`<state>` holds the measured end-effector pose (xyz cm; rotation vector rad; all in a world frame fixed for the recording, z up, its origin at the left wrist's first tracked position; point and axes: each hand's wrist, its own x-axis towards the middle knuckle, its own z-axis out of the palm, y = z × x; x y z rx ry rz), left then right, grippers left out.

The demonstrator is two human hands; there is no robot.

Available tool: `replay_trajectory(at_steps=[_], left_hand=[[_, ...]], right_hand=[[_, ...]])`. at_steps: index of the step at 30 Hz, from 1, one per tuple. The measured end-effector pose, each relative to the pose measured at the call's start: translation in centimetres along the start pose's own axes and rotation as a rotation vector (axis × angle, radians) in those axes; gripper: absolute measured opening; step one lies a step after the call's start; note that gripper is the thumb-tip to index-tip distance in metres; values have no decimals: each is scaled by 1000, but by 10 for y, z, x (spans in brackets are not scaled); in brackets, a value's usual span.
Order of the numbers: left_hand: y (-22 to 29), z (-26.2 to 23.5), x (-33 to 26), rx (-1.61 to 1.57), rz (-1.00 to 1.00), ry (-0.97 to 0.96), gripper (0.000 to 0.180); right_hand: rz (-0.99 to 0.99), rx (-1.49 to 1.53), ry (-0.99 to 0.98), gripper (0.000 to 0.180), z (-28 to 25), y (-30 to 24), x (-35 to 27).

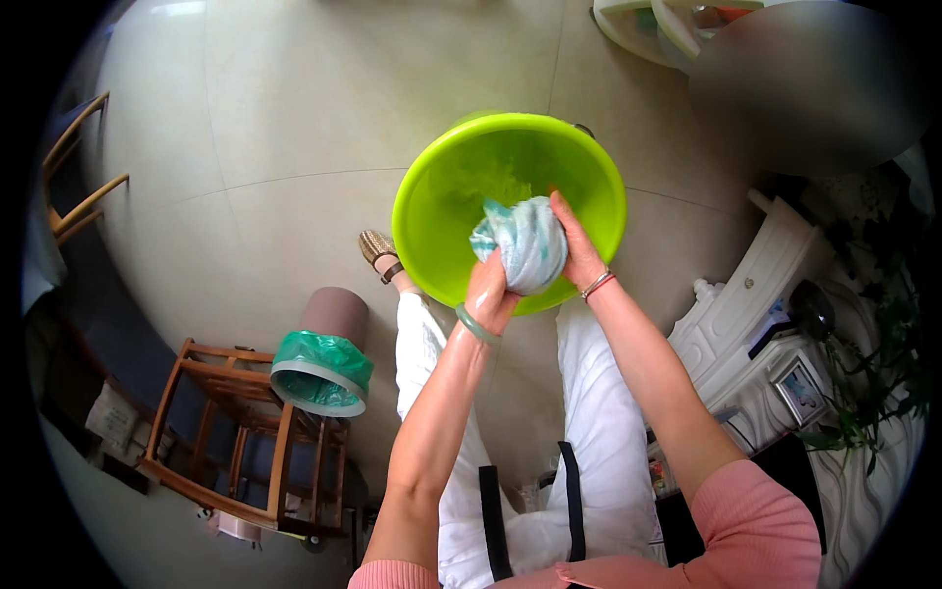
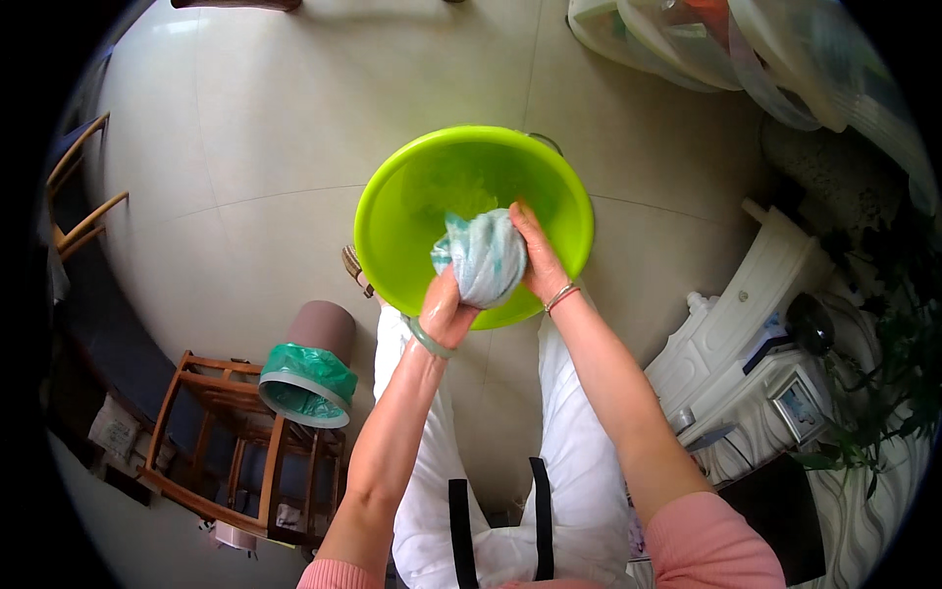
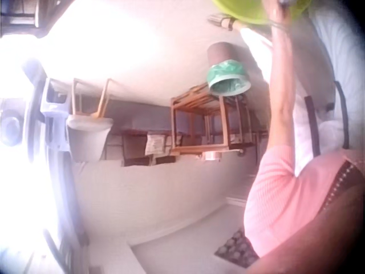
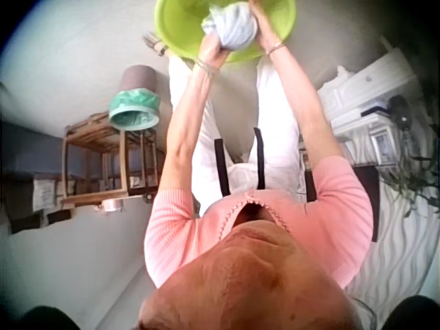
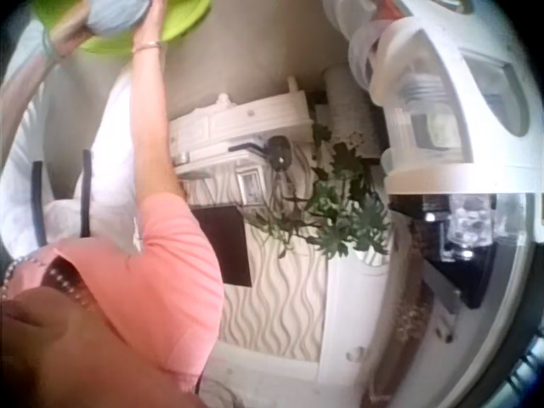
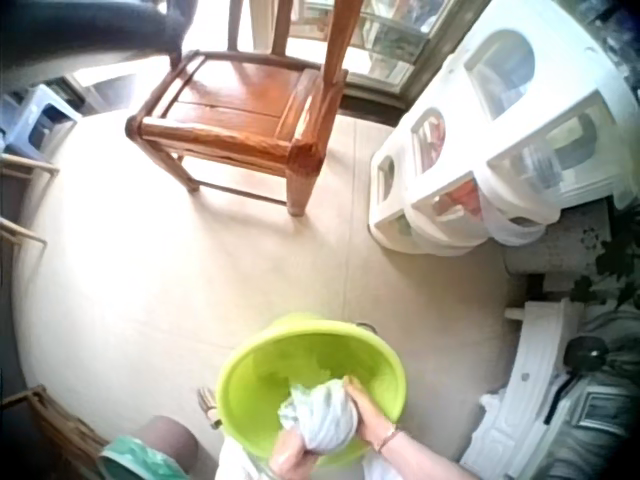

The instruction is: The person cleans a large glass sliding door using a cloth. They wipe the glass surface and the metal frame, then dip the cloth into a green bucket of water to wring it out. The person moves a blue plastic chair to access different areas of the door and continues wiping the glass and frame.

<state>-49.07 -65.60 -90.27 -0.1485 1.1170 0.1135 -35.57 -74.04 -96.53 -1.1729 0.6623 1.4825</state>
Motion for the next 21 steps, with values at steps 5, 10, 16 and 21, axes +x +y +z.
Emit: replay_trajectory(at_steps=[5,10,16,21], left_hand=[[7,4,-12,-27,-146,-50,70],[3,0,-6,662,82,18,73],[-9,-9,12,1308,250,254,61],[3,-14,20,1253,142,269,65]], right_hand=[[114,123,-97,48,11,1,-5],[29,-408,-116,26,24,-7,8],[-159,-1017,-74,24,34,-2,26],[-126,-1006,48,42,49,2,27]])
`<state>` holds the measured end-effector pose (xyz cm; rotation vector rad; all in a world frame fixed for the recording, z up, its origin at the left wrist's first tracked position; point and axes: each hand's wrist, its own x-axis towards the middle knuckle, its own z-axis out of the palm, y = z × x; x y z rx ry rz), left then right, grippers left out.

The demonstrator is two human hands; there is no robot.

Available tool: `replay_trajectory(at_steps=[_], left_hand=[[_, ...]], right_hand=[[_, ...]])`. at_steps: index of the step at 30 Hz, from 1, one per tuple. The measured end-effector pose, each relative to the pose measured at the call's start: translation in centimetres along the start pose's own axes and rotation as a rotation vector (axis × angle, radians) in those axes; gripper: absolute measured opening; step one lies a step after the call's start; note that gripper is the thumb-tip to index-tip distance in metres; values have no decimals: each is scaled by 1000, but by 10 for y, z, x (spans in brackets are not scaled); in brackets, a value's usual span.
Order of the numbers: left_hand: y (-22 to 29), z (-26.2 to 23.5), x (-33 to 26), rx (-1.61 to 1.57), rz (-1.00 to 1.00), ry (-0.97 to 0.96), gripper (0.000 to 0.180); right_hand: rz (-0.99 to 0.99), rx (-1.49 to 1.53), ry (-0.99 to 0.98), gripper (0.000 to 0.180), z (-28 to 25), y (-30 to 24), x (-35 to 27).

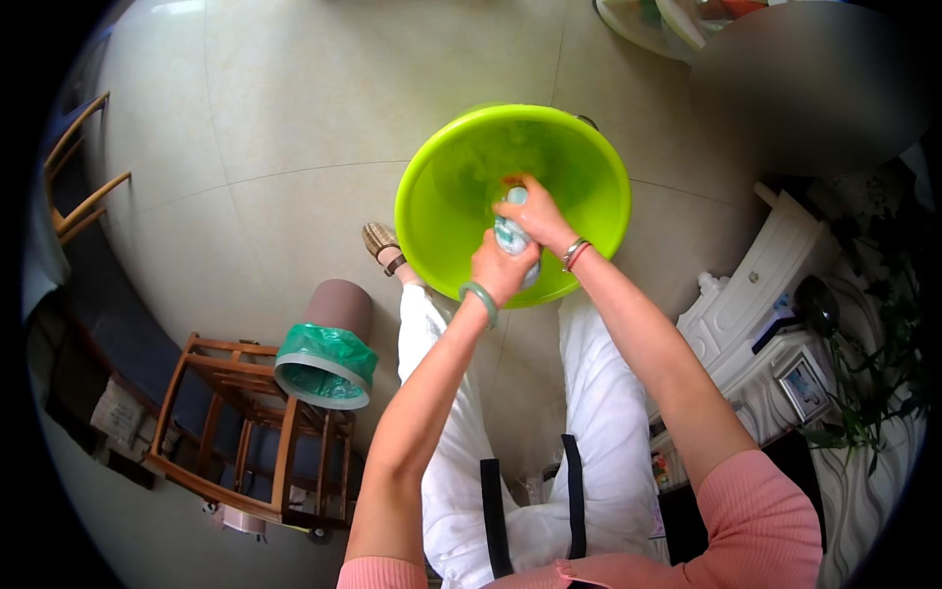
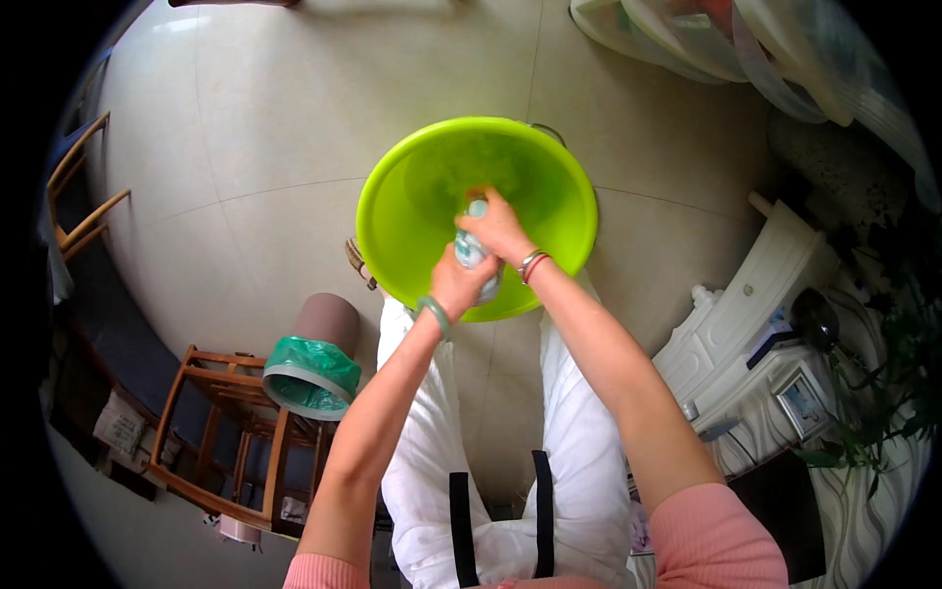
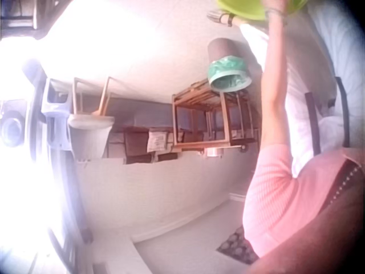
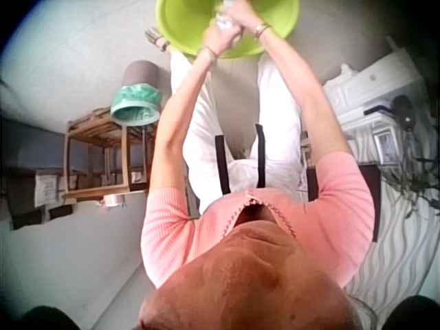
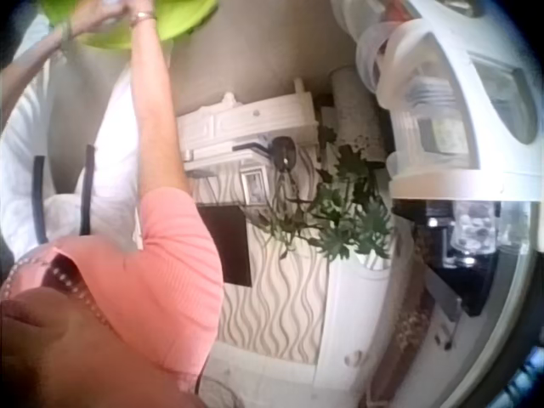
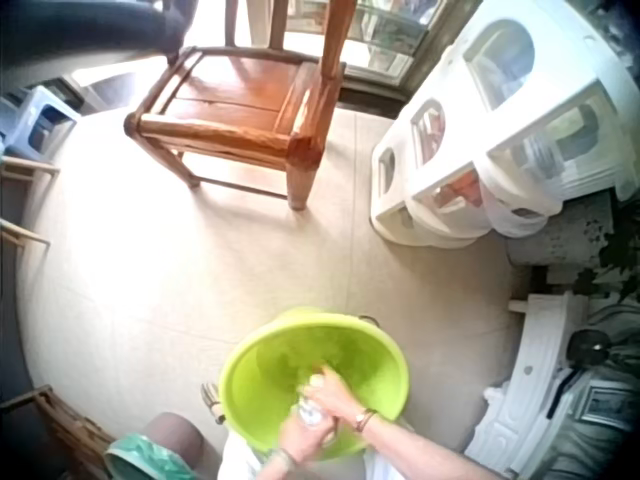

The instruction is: The person cleans a large glass sliding door using a cloth. They wipe the glass surface and the metal frame, then dip the cloth into a green bucket of water to wring it out. The person moves a blue plastic chair to access different areas of the door and continues wiping the glass and frame.

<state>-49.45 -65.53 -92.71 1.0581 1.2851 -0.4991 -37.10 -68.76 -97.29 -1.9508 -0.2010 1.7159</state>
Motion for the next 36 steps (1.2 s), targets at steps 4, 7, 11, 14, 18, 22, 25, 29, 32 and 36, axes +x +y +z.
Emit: replay_trajectory(at_steps=[4,7,11,14,18,22,25,29,32,36], left_hand=[[7,-23,-11,-763,-162,-394,69],[8,-24,-16,-1046,-190,-503,68],[6,-24,-17,-1075,-403,-413,68],[5,-25,-25,-1146,-408,-390,68],[4,-1,-14,-971,-98,186,40],[24,6,-20,-441,299,624,24],[32,5,-25,-264,501,698,21],[39,-2,-32,31,666,694,23],[46,-8,-37,164,840,658,21],[50,-14,-43,264,1000,617,24]], right_hand=[[78,790,-326,59,-33,4,-16],[131,1002,-355,44,-30,4,-28],[-42,795,-130,18,-19,-13,-42],[-157,683,-50,25,-11,-18,-55],[-27,1111,165,29,15,2,-61],[172,1328,152,23,24,10,-61],[210,1354,11,21,23,17,-55],[311,1332,-103,26,22,12,-49],[306,1274,-291,33,17,-5,-55],[298,1224,-477,40,12,-15,-54]])
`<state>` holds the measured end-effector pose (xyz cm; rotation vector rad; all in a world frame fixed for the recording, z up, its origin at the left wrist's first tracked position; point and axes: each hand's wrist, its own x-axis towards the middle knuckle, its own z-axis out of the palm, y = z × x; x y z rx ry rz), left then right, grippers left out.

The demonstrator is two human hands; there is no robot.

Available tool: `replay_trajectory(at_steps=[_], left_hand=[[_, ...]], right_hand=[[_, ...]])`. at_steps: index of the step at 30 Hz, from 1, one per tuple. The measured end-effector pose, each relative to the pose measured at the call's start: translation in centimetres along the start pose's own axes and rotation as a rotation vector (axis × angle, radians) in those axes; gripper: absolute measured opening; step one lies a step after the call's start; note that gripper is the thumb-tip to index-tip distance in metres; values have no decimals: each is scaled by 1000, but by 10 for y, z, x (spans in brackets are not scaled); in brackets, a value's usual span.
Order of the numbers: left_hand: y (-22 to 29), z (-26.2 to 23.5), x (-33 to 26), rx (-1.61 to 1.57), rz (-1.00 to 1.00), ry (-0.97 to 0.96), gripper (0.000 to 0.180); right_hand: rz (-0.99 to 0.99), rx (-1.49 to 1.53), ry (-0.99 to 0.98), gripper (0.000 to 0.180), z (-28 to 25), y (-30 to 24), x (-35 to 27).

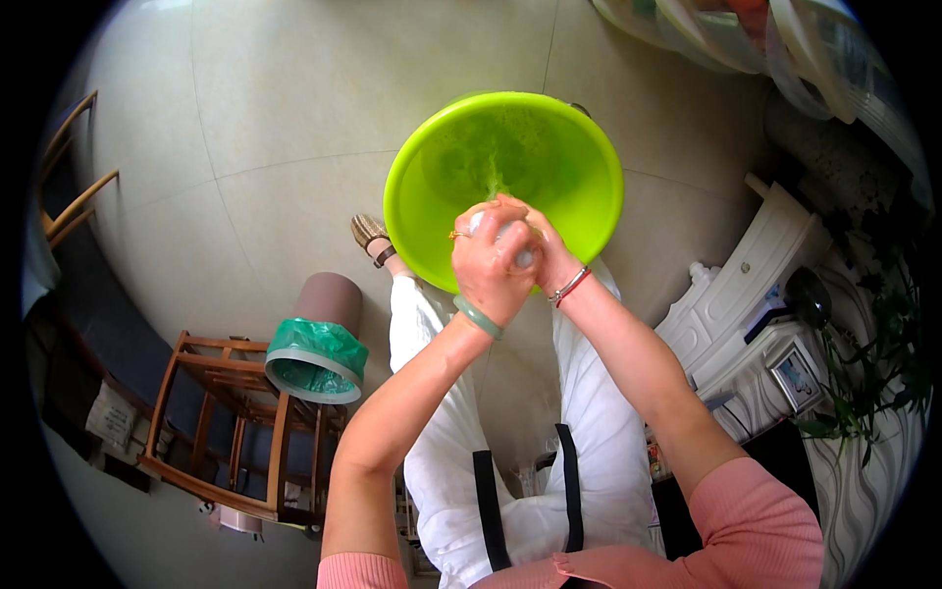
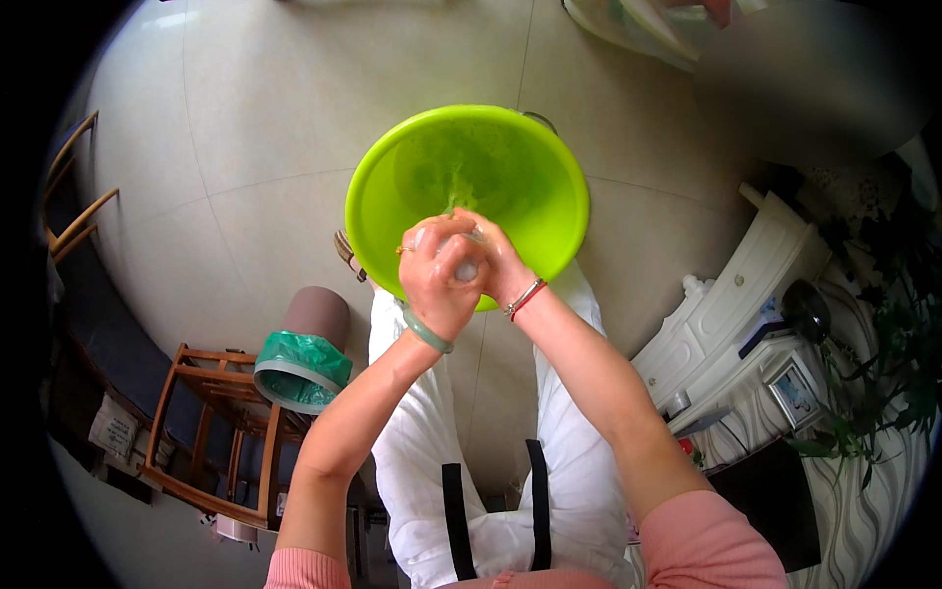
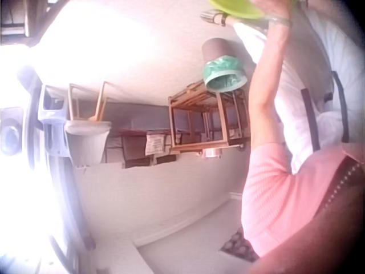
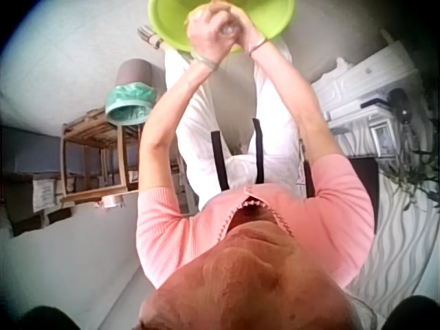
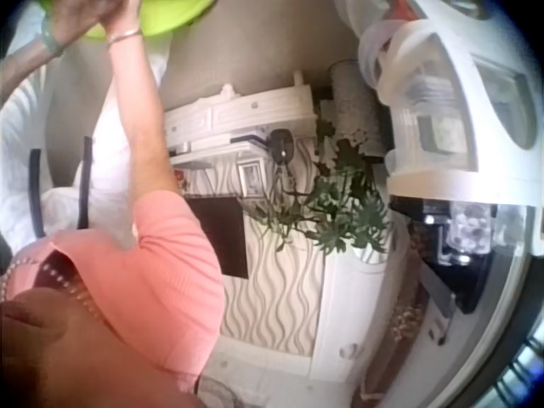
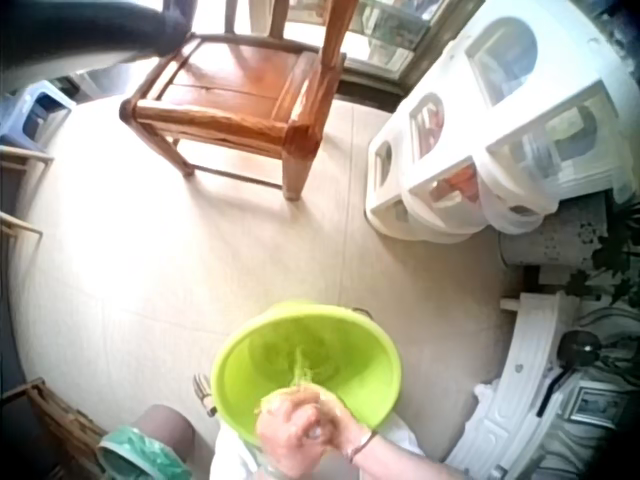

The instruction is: The person cleans a large glass sliding door using a cloth. They wipe the glass surface and the metal frame, then dip the cloth into a green bucket of water to wring it out. The person moves a blue plastic chair to access different areas of the door and continues wiping the glass and frame.

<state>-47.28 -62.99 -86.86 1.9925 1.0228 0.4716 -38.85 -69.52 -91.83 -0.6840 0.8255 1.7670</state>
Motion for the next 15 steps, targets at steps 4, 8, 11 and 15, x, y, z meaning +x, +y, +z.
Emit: replay_trajectory(at_steps=[4,8,11,15], left_hand=[[10,-16,0,-28,113,-128,26],[15,-24,-4,-45,233,-152,27],[26,-31,-1,-41,316,-156,23],[33,-37,-3,-43,384,-198,21]], right_hand=[[106,-36,-14,38,7,-6,-4],[107,-103,136,26,-1,-7,-2],[287,-74,4,27,8,-16,-7],[434,-7,-62,29,15,-21,-8]])
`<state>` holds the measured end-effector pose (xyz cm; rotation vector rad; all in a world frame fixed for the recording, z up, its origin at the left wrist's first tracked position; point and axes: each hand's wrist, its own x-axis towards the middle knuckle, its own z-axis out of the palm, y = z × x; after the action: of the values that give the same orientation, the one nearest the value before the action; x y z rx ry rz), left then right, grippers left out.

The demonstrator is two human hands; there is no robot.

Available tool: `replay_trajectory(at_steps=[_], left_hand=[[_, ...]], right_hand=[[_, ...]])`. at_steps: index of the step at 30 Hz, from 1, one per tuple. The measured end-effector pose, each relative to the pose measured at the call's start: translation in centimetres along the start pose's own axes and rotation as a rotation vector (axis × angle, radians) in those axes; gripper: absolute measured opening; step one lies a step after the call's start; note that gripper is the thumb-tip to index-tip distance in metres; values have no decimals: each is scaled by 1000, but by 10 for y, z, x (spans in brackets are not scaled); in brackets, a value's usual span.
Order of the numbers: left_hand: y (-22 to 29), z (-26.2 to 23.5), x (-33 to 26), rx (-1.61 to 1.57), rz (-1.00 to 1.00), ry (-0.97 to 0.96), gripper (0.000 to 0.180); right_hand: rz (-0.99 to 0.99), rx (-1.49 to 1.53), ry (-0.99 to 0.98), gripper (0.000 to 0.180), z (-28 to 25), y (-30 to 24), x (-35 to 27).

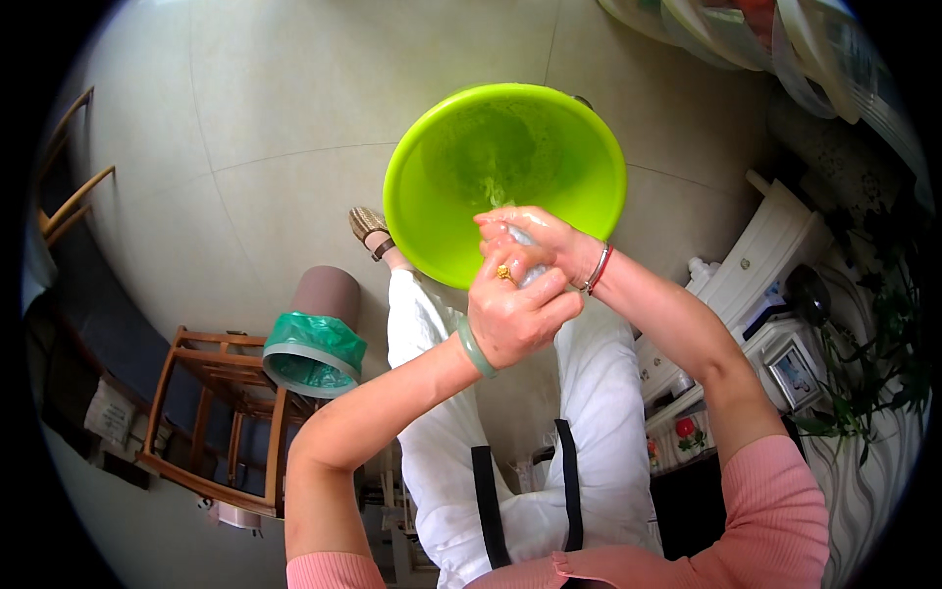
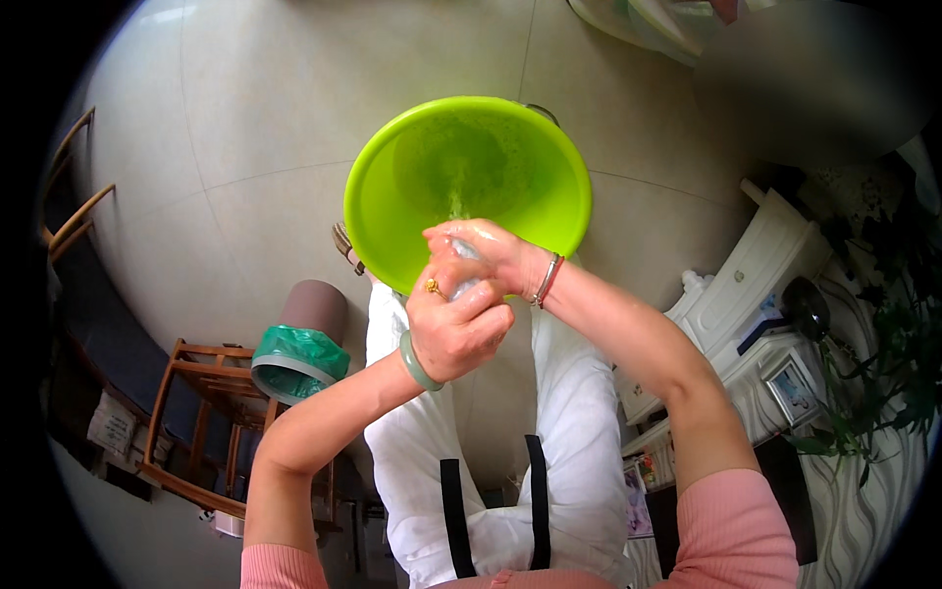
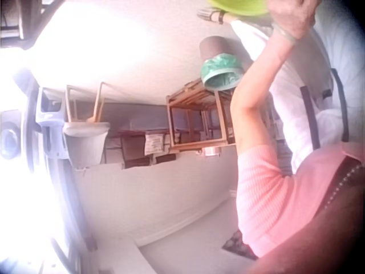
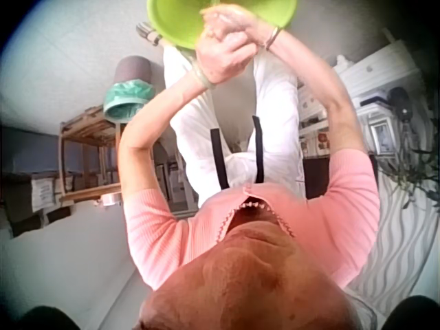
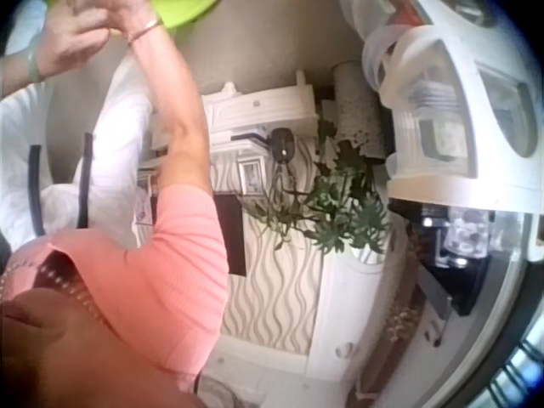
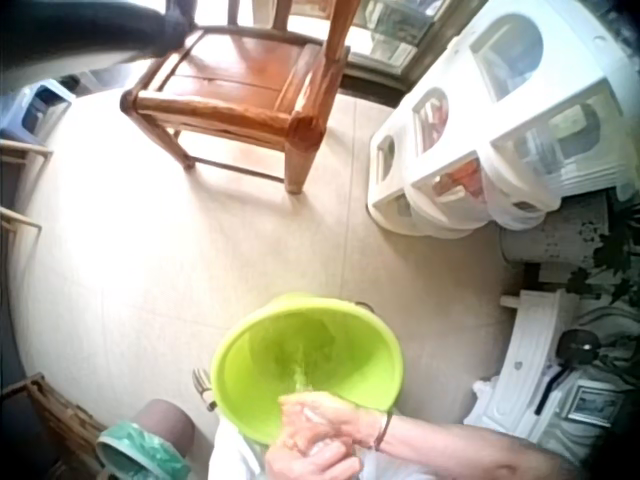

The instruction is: The person cleans a large glass sliding door using a cloth. They wipe the glass surface and the metal frame, then dip the cloth into a green bucket of water to wring it out. The person moves a blue plastic chair to access different areas of the door and continues wiping the glass and frame.

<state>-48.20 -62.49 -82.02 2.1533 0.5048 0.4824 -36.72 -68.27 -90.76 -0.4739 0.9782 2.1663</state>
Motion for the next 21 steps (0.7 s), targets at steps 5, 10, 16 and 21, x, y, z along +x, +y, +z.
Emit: replay_trajectory(at_steps=[5,10,16,21], left_hand=[[6,-4,-3,20,74,-38,20],[3,2,-6,40,155,-32,19],[-7,20,-13,61,205,-104,18],[-16,28,-19,7,242,-191,15]], right_hand=[[104,-227,188,22,21,-1,-6],[58,-532,134,32,35,-11,-8],[26,-661,365,24,18,-10,-2],[-27,-717,524,20,2,-7,3]])
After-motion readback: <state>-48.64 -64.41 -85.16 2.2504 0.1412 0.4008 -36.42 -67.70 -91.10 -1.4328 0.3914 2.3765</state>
